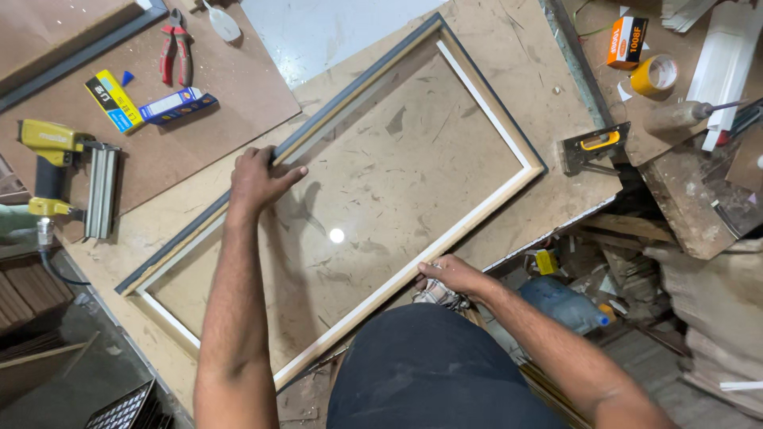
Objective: The person handles a printed image and stacks it with other framed pieces. They wipe a workbench and a picture frame with a cloth, then place a backing board onto the frame. The person works in a cluttered workshop environment.
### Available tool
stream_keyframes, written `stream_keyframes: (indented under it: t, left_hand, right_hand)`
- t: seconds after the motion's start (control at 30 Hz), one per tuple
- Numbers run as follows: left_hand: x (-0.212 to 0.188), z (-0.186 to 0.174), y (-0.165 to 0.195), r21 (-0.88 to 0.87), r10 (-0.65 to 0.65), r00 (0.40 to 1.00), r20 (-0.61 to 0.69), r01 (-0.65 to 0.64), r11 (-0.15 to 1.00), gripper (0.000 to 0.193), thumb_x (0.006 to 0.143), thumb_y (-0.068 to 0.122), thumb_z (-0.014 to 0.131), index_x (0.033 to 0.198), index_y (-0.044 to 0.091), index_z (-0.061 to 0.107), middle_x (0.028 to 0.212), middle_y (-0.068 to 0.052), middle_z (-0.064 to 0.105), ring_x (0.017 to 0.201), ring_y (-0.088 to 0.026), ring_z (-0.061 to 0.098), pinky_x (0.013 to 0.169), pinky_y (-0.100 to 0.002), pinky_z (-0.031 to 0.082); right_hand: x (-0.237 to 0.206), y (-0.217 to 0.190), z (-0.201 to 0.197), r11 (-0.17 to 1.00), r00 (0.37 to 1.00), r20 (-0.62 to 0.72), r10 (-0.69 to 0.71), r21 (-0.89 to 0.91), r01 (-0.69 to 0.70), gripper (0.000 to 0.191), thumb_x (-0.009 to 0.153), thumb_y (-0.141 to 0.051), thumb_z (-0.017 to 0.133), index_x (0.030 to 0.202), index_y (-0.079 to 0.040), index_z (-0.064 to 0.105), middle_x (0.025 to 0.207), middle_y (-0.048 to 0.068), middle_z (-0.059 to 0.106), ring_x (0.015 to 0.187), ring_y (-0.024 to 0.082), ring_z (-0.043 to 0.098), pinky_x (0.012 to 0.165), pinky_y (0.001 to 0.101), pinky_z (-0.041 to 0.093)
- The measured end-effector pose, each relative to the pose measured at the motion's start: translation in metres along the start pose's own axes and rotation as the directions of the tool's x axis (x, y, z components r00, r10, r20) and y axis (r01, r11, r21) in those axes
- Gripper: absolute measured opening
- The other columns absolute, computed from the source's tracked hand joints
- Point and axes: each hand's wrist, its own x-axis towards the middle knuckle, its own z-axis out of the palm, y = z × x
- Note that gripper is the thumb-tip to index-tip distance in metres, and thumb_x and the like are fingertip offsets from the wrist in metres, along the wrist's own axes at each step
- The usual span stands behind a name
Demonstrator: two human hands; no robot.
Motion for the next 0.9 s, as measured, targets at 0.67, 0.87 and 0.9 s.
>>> stream_keyframes:
  t: [0.67, 0.87, 0.9]
  left_hand:
    - [-0.030, 0.045, -0.021, 0.051, -0.014, 0.999, -0.041, 0.016, 0.999, 0.084, 0.077, 0.064, 0.084, 0.141, 0.014, 0.062, 0.142, -0.025, 0.032, 0.131, -0.041, 0.032, 0.109, -0.059, 0.033]
    - [-0.097, 0.079, -0.009, 0.043, -0.057, 0.975, -0.214, 0.067, 0.997, 0.120, 0.072, 0.060, 0.084, 0.161, 0.006, 0.023, 0.162, -0.034, 0.014, 0.152, -0.046, 0.014, 0.119, -0.071, 0.013]
    - [-0.119, 0.088, -0.004, 0.018, -0.054, 0.988, -0.147, 0.057, 0.998, 0.118, 0.071, 0.060, 0.085, 0.159, 0.008, 0.026, 0.161, -0.033, 0.015, 0.151, -0.047, 0.015, 0.117, -0.071, 0.013]
  right_hand:
    - [-0.016, 0.021, 0.072, 0.991, 0.999, -0.031, -0.012, -0.132, 0.008, 0.051, 0.104, -0.045, 0.050, 0.108, -0.003, 0.079, 0.104, 0.006, 0.080, 0.105, 0.013, 0.071, 0.098, 0.0288, 0.049]
    - [-0.023, -0.002, 0.061, 0.913, 0.997, 0.061, -0.044, -0.403, 0.065, 0.043, 0.096, -0.041, 0.070, 0.097, 0.002, 0.076, 0.086, 0.012, 0.076, 0.080, 0.017, 0.067, 0.073, 0.0379, 0.056]
    - [-0.026, -0.013, 0.054, 0.861, 1.000, -0.029, 0.006, -0.509, -0.020, 0.044, 0.095, -0.044, 0.070, 0.097, 0.000, 0.077, 0.083, 0.011, 0.074, 0.077, 0.018, 0.067, 0.071, 0.0374, 0.057]
